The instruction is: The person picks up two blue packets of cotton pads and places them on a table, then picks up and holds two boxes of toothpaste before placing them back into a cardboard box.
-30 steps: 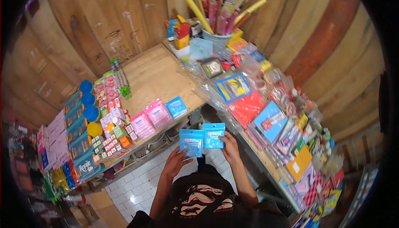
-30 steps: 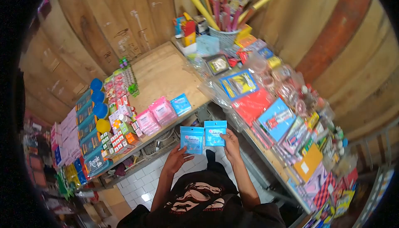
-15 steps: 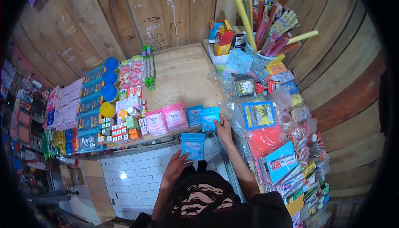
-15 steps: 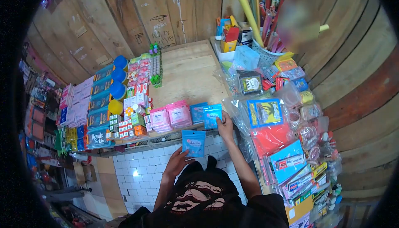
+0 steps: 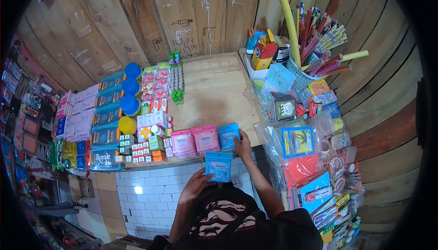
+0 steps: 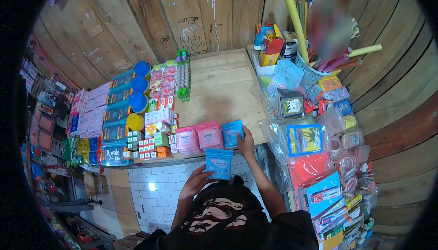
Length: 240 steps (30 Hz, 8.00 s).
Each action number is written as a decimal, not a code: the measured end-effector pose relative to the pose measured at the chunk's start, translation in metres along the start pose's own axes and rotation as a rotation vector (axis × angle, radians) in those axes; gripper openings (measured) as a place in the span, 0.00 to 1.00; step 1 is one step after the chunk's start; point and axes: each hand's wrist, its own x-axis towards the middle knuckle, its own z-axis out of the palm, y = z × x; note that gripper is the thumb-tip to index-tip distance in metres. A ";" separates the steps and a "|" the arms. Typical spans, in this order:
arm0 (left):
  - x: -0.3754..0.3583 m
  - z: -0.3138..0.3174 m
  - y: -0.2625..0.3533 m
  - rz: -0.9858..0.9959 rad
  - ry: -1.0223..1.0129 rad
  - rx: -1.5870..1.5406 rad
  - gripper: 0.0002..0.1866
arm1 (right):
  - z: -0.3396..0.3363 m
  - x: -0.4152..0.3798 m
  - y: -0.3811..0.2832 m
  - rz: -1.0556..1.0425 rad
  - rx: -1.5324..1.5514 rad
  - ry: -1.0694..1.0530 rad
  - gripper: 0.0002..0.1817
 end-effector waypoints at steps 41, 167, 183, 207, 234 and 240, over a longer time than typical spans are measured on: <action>0.096 0.054 0.019 -0.095 -0.057 0.044 0.48 | -0.046 0.015 -0.040 0.167 0.146 -0.122 0.21; -0.093 0.132 -0.616 -0.658 -2.398 2.119 0.23 | 0.037 -0.812 -0.153 1.790 -0.859 1.942 0.24; -0.399 0.211 -0.516 -1.654 -2.698 1.555 0.30 | 0.022 -0.826 -0.200 0.598 0.046 2.755 0.13; -0.414 0.171 -0.513 -1.840 -2.274 1.450 0.22 | 0.077 -0.839 -0.204 1.971 0.597 2.599 0.24; -0.402 0.156 -0.526 -1.849 -1.904 1.417 0.26 | 0.085 -0.821 -0.196 0.400 0.718 2.920 0.12; -0.407 0.151 -0.522 -1.845 -1.864 1.430 0.24 | 0.069 -0.825 -0.207 0.328 0.754 2.908 0.14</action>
